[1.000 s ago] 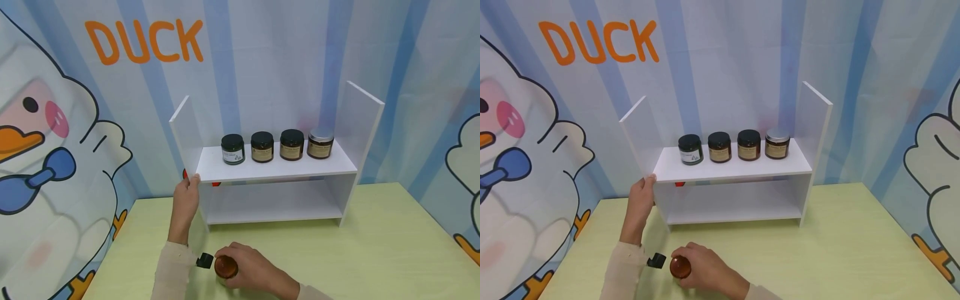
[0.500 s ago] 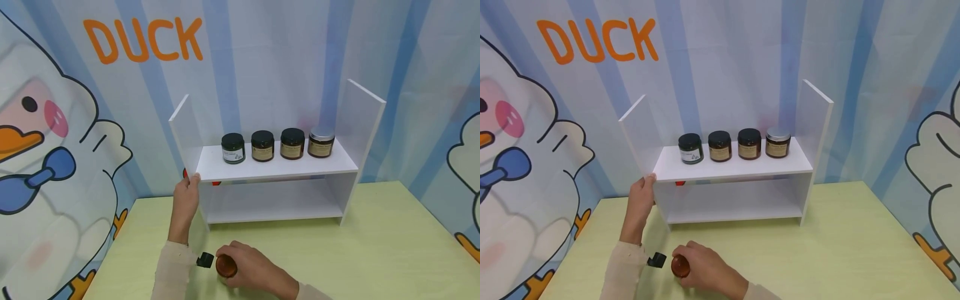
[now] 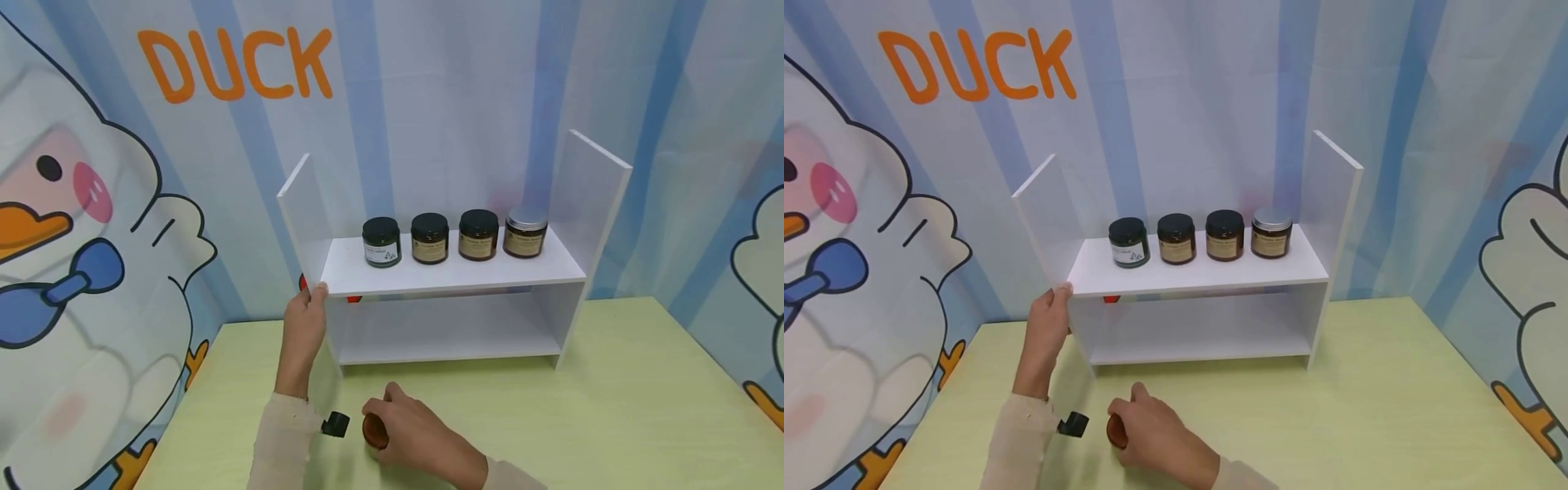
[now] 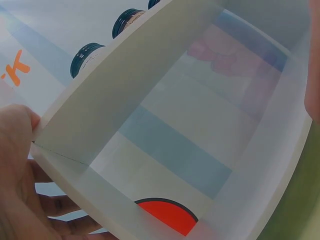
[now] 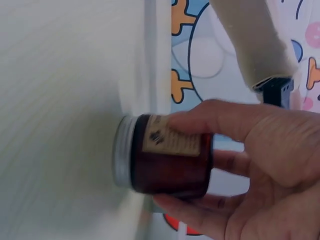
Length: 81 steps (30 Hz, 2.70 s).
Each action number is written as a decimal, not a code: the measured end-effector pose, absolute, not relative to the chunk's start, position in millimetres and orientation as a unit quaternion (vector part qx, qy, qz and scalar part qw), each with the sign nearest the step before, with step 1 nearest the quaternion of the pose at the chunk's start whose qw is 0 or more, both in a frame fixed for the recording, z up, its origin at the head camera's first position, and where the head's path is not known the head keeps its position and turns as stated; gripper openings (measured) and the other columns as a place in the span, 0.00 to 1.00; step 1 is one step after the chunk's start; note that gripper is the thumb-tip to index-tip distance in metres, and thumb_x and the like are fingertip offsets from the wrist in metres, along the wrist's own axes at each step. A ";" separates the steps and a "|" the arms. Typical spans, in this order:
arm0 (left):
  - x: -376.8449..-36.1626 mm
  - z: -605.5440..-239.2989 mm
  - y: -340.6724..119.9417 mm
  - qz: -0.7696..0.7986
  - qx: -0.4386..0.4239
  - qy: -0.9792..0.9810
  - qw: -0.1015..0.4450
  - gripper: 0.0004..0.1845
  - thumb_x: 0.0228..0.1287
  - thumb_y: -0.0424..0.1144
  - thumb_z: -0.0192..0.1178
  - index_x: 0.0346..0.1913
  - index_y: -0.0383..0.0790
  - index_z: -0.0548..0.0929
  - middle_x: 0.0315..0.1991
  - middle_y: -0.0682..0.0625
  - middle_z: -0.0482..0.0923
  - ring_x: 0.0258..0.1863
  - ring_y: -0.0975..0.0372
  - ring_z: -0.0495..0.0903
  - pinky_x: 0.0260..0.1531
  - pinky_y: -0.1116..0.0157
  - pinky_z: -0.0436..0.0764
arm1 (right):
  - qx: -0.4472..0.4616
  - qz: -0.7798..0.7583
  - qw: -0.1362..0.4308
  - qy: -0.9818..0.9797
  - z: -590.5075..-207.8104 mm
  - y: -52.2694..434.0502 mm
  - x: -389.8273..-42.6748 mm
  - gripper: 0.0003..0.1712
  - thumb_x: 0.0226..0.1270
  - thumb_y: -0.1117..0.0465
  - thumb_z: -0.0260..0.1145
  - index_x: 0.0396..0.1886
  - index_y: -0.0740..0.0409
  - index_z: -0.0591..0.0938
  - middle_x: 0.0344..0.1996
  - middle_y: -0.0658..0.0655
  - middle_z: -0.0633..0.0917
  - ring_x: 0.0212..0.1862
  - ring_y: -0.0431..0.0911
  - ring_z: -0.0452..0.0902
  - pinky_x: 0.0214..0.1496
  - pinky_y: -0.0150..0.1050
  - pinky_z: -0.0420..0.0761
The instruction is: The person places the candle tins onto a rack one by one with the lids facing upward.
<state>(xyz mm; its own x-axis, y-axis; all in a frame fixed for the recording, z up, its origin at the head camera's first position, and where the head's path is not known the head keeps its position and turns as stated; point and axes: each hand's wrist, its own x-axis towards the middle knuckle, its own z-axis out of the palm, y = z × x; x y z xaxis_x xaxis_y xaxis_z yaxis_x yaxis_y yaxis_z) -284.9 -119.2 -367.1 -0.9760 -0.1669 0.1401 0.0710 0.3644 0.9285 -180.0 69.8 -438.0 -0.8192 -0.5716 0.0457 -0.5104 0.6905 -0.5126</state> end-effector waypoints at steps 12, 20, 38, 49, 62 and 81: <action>-287.6 -367.8 -118.8 -0.567 0.031 -0.817 0.098 0.32 0.79 0.57 0.43 0.68 0.34 0.73 0.66 0.40 0.73 0.62 0.49 0.71 0.64 0.41 0.68 | -0.290 -0.177 0.029 0.940 -429.9 66.6 -178.8 0.21 0.55 0.57 0.80 0.48 0.51 0.84 0.35 0.51 0.75 0.28 0.39 0.70 0.28 0.33 0.74; -287.7 -366.7 -118.9 -0.567 0.033 -0.818 0.097 0.32 0.79 0.57 0.43 0.69 0.34 0.73 0.67 0.40 0.73 0.63 0.49 0.71 0.65 0.41 0.67 | -0.292 -0.079 0.018 0.953 -418.4 57.3 -179.4 0.15 0.54 0.54 0.80 0.41 0.50 0.87 0.31 0.51 0.79 0.30 0.43 0.74 0.26 0.38 0.77; -287.5 -369.3 -119.8 -0.567 0.037 -0.817 0.100 0.32 0.78 0.57 0.43 0.67 0.34 0.74 0.65 0.40 0.74 0.61 0.49 0.71 0.63 0.42 0.68 | -0.266 0.098 0.000 0.959 -417.9 33.4 -179.5 0.13 0.62 0.61 0.72 0.20 0.46 0.82 0.21 0.48 0.78 0.25 0.40 0.72 0.24 0.38 0.75; -286.1 -370.2 -120.7 -0.563 0.038 -0.820 0.098 0.32 0.78 0.58 0.43 0.67 0.34 0.74 0.65 0.40 0.74 0.59 0.49 0.72 0.61 0.43 0.69 | -0.231 0.204 0.023 0.951 -420.3 13.8 -179.9 0.18 0.68 0.58 0.68 0.16 0.44 0.79 0.19 0.42 0.76 0.20 0.37 0.59 0.22 0.37 0.65; -287.1 -369.1 -119.9 -0.559 0.043 -0.822 0.099 0.32 0.78 0.57 0.43 0.66 0.34 0.76 0.64 0.39 0.75 0.56 0.50 0.72 0.57 0.47 0.70 | -0.252 0.202 0.045 0.945 -413.5 21.4 -182.7 0.19 0.68 0.58 0.68 0.15 0.45 0.76 0.16 0.44 0.72 0.21 0.40 0.50 0.21 0.38 0.57; -286.6 -365.4 -118.7 -0.554 0.050 -0.825 0.101 0.32 0.79 0.55 0.43 0.68 0.32 0.74 0.65 0.38 0.74 0.56 0.49 0.71 0.58 0.44 0.70 | -0.266 -0.194 0.130 0.935 -417.0 96.7 -200.8 0.19 0.44 0.55 0.83 0.31 0.45 0.80 0.23 0.40 0.77 0.25 0.37 0.70 0.25 0.36 0.70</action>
<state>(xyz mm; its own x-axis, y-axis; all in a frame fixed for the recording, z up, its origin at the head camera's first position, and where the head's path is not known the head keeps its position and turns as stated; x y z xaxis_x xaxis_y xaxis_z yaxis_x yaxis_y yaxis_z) -286.6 -118.7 -365.4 -0.9746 -0.1942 0.1119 0.0301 0.3812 0.9240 -200.8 96.7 -417.0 -0.8249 -0.5478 -0.1396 -0.4468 0.7831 -0.4325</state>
